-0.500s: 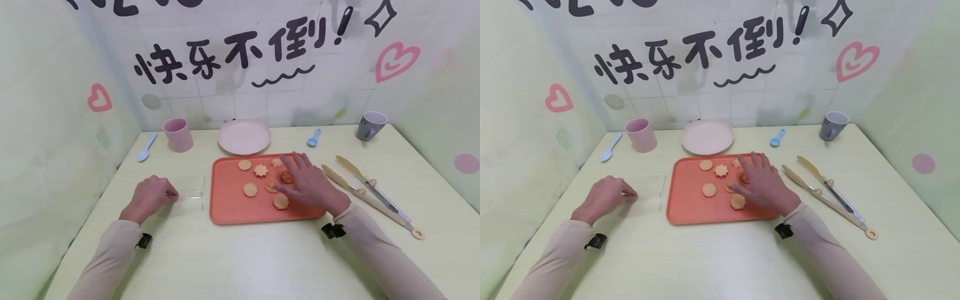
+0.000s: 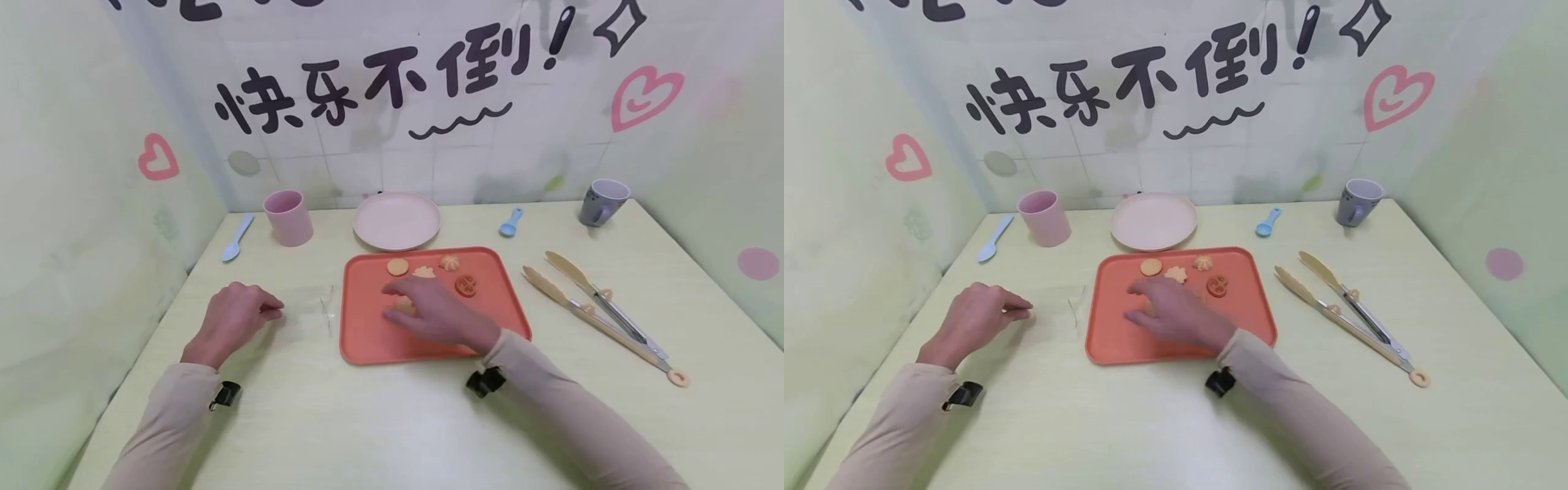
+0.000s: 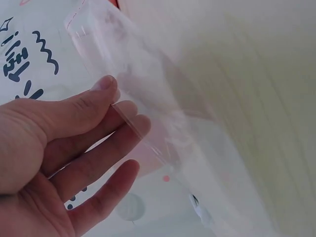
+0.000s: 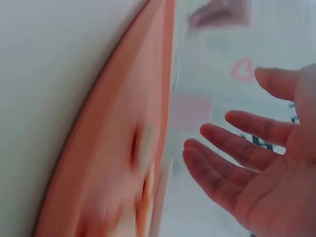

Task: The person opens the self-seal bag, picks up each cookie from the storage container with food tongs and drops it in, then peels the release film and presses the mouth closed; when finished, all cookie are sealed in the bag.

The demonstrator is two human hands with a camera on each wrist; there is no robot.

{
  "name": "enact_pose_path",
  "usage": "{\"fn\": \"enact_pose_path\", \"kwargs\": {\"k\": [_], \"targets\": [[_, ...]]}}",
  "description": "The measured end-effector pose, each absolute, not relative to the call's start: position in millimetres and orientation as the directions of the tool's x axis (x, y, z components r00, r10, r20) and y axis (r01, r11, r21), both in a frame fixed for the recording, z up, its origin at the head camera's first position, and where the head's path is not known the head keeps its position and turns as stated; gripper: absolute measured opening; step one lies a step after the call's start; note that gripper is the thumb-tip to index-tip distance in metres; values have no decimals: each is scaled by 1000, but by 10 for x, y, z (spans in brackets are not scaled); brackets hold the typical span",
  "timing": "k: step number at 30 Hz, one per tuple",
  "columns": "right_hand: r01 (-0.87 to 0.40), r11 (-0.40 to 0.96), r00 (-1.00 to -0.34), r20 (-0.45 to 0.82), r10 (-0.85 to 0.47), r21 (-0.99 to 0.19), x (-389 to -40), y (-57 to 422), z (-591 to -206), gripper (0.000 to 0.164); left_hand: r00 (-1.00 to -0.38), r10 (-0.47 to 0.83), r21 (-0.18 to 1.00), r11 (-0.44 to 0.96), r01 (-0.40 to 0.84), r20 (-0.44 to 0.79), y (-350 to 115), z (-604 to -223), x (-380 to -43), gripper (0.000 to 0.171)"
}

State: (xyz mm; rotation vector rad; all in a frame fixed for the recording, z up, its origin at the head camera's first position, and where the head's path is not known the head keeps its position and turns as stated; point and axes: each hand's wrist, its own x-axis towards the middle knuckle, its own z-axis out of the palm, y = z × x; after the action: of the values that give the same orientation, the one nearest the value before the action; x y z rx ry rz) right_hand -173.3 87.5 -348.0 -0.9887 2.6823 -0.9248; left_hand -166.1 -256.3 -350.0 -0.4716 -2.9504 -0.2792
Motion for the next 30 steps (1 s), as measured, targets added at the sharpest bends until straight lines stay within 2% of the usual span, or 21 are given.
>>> {"fn": "enact_pose_path", "kwargs": {"k": [4,9,15,22,30], "targets": [[-433,525,-788,25,-616,-732,-1771,516,-3498,42,-936,301,164,930,330,181,-2557,-3482,-1661,14],[-315,453,-823,1,-569,-834,-1865,134,-3535,39,-935,299,159,931,330,190,-2546,-3468,-1672,16],[-152,376,-884,-45,-466,-914,-1976,-179,-3610,17,-928,303,157,927,340,219,-2511,-3456,-1662,15],[2,329,-929,-123,-349,-944,-2033,-286,-3691,11,-905,281,198,914,354,321,-2550,-3467,-1653,11],[110,360,-893,-251,-374,-927,-2080,-270,-3743,19,-828,287,236,868,437,482,-2644,-3436,-1588,15]]}}
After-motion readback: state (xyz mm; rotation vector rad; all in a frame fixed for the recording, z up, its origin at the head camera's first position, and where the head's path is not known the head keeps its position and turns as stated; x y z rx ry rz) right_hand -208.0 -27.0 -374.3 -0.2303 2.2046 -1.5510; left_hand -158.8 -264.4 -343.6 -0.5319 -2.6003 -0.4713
